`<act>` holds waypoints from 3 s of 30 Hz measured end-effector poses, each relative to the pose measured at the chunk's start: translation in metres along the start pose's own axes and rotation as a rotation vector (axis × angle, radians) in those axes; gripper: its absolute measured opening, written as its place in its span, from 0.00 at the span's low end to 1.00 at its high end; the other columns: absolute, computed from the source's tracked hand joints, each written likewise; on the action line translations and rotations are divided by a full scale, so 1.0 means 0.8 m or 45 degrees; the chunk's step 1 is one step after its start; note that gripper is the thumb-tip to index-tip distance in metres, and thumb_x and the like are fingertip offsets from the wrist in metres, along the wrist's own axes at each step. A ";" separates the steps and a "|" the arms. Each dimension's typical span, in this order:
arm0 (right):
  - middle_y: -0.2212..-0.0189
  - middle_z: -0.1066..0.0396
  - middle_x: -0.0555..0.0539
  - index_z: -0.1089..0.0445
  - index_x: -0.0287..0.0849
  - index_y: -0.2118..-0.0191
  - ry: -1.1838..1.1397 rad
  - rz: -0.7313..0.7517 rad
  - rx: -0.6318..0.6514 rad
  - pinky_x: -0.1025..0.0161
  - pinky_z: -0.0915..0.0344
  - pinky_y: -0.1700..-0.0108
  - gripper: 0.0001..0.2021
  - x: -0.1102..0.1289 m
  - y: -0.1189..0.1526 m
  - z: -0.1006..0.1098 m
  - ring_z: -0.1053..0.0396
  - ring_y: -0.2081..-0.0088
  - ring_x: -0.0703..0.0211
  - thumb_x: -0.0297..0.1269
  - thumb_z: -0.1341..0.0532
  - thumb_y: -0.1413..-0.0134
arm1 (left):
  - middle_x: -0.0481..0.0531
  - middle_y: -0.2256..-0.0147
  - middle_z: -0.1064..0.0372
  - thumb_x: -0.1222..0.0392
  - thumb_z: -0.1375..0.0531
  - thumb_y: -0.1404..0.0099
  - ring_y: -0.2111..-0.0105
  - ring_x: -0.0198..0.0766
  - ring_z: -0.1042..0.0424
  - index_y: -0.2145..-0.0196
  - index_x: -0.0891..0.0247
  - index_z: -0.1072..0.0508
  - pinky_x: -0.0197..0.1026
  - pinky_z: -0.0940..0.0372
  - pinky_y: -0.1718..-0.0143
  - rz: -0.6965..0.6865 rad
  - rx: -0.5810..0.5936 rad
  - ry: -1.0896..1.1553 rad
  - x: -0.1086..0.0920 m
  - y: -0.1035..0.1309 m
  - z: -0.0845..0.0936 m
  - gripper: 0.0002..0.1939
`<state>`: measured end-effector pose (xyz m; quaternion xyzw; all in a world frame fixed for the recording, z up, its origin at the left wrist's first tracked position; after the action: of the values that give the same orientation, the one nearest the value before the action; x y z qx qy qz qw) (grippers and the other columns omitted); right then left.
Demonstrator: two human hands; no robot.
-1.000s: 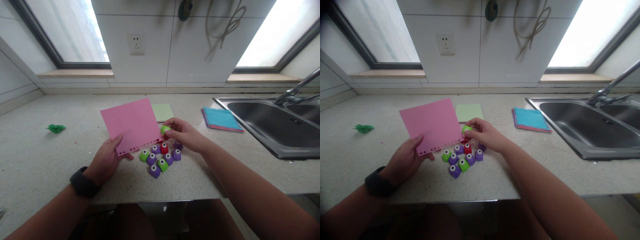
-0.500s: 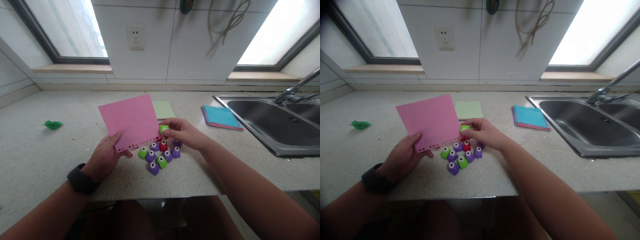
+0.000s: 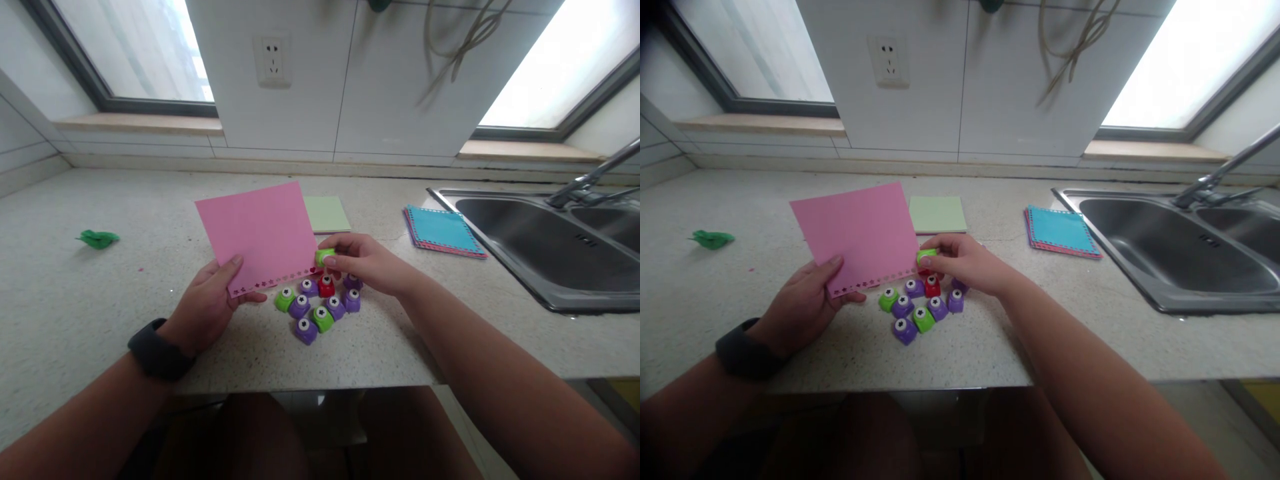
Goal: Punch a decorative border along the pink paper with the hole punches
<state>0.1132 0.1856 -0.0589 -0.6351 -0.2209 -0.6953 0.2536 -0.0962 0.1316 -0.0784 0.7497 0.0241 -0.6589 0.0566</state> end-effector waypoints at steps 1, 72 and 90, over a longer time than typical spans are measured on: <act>0.70 0.24 0.49 0.25 0.40 0.58 0.004 -0.007 0.009 0.68 0.34 0.74 0.14 0.000 0.000 -0.001 0.31 0.75 0.66 0.44 0.32 0.45 | 0.56 0.48 0.29 0.53 0.38 0.34 0.61 0.44 0.24 0.56 0.60 0.26 0.42 0.21 0.70 0.032 -0.007 0.070 0.007 -0.002 0.001 0.12; 0.75 0.28 0.51 0.26 0.39 0.63 0.075 -0.045 0.083 0.68 0.39 0.78 0.13 -0.004 -0.004 -0.013 0.34 0.78 0.67 0.45 0.32 0.45 | 0.59 0.41 0.32 0.63 0.37 0.35 0.50 0.47 0.25 0.45 0.63 0.29 0.42 0.23 0.55 -0.022 0.094 0.102 0.016 -0.004 -0.007 0.20; 0.77 0.27 0.50 0.28 0.38 0.67 0.016 -0.059 0.090 0.71 0.37 0.79 0.12 -0.009 -0.007 -0.013 0.33 0.80 0.68 0.43 0.30 0.47 | 0.58 0.42 0.30 0.62 0.37 0.35 0.48 0.50 0.26 0.47 0.64 0.27 0.48 0.24 0.52 -0.027 0.118 0.083 0.015 -0.003 -0.012 0.18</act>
<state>0.1022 0.1840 -0.0668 -0.6162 -0.2586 -0.6966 0.2611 -0.0858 0.1345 -0.0894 0.7723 0.0035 -0.6351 0.0139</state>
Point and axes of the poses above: each hand's wrist, its own y-axis away from the middle knuckle, its own z-axis out of the back of the hand, x = y × z, the point moved 10 cm from there along -y, towards the middle knuckle
